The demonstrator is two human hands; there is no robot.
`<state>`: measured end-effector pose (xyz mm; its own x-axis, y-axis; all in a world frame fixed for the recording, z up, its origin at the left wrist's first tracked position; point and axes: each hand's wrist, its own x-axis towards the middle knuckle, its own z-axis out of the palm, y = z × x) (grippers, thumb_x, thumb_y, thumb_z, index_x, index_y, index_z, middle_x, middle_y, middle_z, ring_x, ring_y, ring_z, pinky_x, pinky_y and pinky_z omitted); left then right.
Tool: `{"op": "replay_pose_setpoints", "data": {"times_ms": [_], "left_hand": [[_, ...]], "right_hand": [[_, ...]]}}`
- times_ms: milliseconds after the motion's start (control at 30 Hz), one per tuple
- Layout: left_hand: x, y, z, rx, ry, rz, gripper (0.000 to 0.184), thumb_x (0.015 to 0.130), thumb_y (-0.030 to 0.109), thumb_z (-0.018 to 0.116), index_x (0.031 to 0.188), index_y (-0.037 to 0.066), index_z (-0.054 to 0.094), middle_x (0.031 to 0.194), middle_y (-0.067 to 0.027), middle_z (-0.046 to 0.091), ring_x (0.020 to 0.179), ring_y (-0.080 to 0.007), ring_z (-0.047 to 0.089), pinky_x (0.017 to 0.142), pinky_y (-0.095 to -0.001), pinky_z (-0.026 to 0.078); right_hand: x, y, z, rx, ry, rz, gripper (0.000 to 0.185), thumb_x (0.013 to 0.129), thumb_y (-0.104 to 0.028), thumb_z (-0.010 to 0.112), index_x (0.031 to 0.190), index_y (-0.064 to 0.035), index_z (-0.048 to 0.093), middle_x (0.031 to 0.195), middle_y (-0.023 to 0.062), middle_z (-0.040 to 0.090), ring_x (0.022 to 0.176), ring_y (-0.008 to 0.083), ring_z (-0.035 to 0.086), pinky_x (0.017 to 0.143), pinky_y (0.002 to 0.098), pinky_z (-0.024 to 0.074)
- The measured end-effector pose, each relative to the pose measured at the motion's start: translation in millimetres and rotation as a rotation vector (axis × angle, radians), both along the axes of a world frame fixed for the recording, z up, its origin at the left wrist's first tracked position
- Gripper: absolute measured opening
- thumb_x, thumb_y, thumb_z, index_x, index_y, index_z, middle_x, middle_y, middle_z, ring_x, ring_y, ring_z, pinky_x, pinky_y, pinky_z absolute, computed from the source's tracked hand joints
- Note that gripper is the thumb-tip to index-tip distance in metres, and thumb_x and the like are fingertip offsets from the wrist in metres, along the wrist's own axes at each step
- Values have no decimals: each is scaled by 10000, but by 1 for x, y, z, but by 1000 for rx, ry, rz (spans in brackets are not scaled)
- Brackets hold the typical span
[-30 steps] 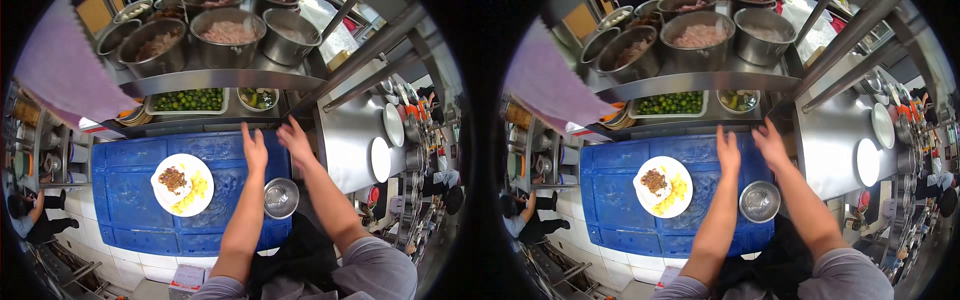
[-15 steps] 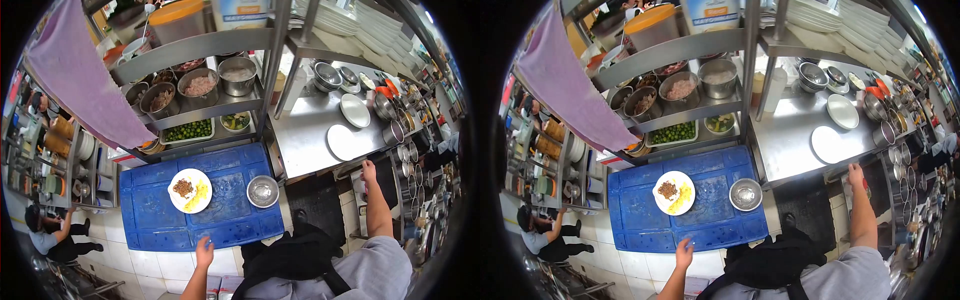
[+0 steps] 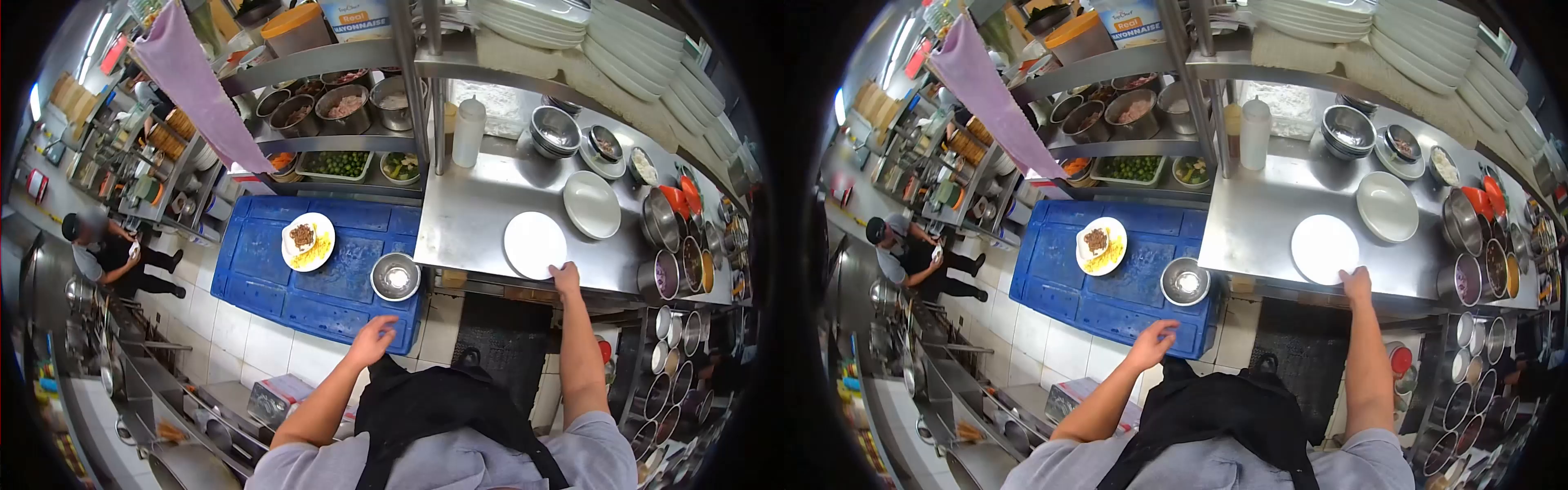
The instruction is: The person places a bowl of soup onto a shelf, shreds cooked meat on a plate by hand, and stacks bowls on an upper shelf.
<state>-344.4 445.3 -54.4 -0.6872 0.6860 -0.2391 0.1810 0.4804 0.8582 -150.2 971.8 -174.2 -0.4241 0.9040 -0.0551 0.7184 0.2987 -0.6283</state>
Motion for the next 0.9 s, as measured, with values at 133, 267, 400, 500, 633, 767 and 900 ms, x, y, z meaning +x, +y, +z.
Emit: {"op": "replay_pose_setpoints", "data": {"times_ms": [133, 267, 400, 500, 633, 767, 900], "left_hand": [[18, 75, 23, 85, 0, -74, 365, 900, 110, 611, 1256, 38, 575, 1201, -156, 623, 1029, -230, 656, 870, -346, 524], [26, 129, 37, 203, -78, -87, 455, 925, 122, 603, 1356, 41, 485, 1216, -139, 621, 1022, -218, 645, 867, -351, 526], [1, 152, 42, 271, -477, 240, 526, 971, 202, 569, 1433, 57, 364, 1267, -124, 573, 1008, -225, 633, 826, -374, 543], [-35, 140, 35, 592, -756, 398, 449, 969, 155, 555, 1380, 39, 416, 1247, -116, 568, 1103, -211, 588, 891, -386, 516], [-90, 102, 5, 641, -536, 537, 408, 893, -8, 557, 1295, -17, 492, 1208, -99, 587, 1105, -190, 559, 984, -330, 434], [-168, 68, -38, 670, -544, 744, 399, 891, -34, 543, 1286, -26, 490, 1200, -142, 609, 1092, -234, 598, 976, -361, 466], [-265, 85, -97, 700, -542, 863, 410, 900, -66, 506, 1306, -39, 449, 1207, -174, 602, 1068, -253, 618, 940, -362, 501]], "right_hand": [[-23, -31, 81, -540, 232, -136, 337, 829, -114, 618, 1112, 36, 512, 959, 173, 623, 813, 274, 643, 606, 385, 544], [-40, -74, 110, -741, 700, -55, 386, 847, 39, 480, 1229, -9, 452, 1096, 155, 591, 904, 278, 651, 633, 383, 594], [-77, -133, 140, -1015, 822, 105, 403, 851, 81, 470, 1239, -22, 434, 1167, 162, 577, 988, 268, 651, 708, 389, 605], [-112, -166, 145, -1109, 712, 280, 362, 873, 62, 488, 1219, -32, 437, 1159, 160, 596, 972, 252, 660, 704, 374, 602], [-176, -191, 159, -1215, 460, 496, 242, 928, -38, 551, 1155, -51, 469, 1122, 146, 624, 921, 232, 673, 720, 355, 585], [-257, -177, 110, -434, 224, 940, 437, 919, -208, 632, 1292, -57, 462, 1240, 177, 593, 1122, 305, 613, 962, 420, 495], [-334, -176, 93, 156, 63, 1096, 611, 846, -257, 669, 1400, -103, 462, 1447, 153, 446, 1363, 361, 382, 1121, 456, 310]]}}
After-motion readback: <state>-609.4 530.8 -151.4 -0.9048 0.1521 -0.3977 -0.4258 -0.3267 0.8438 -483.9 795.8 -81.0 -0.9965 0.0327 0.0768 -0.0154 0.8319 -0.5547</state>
